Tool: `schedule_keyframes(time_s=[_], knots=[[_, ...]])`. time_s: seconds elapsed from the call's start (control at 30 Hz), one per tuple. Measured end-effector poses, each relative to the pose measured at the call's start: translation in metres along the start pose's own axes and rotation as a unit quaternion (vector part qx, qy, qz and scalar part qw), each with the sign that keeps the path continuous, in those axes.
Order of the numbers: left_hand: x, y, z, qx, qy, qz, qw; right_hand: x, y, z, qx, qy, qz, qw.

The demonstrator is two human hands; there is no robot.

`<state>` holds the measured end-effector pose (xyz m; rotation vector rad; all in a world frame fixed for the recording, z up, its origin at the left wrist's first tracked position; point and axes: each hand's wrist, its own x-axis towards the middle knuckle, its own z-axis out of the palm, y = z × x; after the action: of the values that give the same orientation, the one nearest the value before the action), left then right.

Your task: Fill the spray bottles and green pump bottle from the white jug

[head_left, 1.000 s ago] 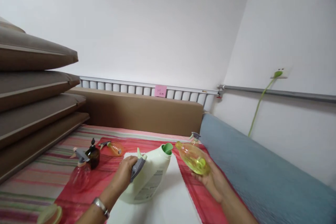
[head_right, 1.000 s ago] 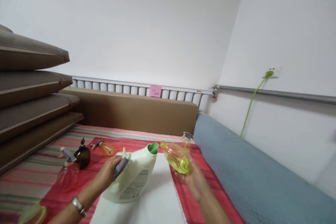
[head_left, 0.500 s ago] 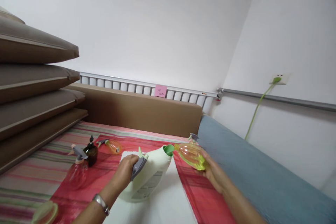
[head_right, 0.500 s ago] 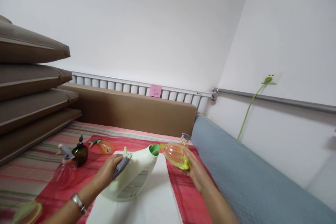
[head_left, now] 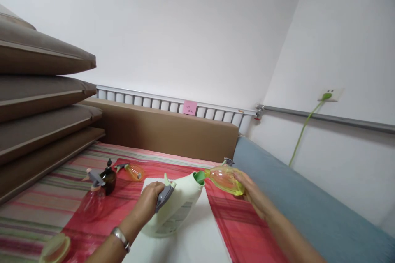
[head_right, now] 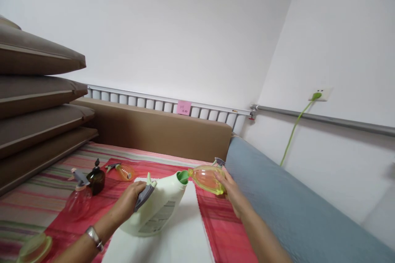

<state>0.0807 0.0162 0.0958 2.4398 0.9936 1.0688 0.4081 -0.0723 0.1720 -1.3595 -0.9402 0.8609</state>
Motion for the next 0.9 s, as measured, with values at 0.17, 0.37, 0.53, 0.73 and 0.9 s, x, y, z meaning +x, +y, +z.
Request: schedule_keyframes(time_s=[0.17, 0.37, 0.53, 0.73, 0.9], knots=[[-0.001, -0.002, 0.001, 0.007, 0.001, 0.003, 1.0, 0.003, -0.008, -0.001, -0.057, 0.017, 0.011, 0.998], [0.0, -0.001, 0.0, 0.011, 0.001, 0.003, 1.0, 0.006, -0.016, 0.0, -0.11, 0.025, -0.002, 0.994], [0.0, -0.001, -0.001, 0.01, -0.003, 0.006, 1.0, 0.007, -0.024, 0.001, -0.153, 0.025, -0.012, 0.988], [-0.001, 0.003, -0.003, 0.01, -0.003, 0.001, 1.0, 0.001, -0.037, 0.006, -0.2, 0.012, -0.027, 0.979], [-0.002, 0.004, -0.003, -0.026, 0.009, -0.001, 1.0, -0.004, -0.051, 0.012, -0.248, -0.007, -0.05, 0.967]])
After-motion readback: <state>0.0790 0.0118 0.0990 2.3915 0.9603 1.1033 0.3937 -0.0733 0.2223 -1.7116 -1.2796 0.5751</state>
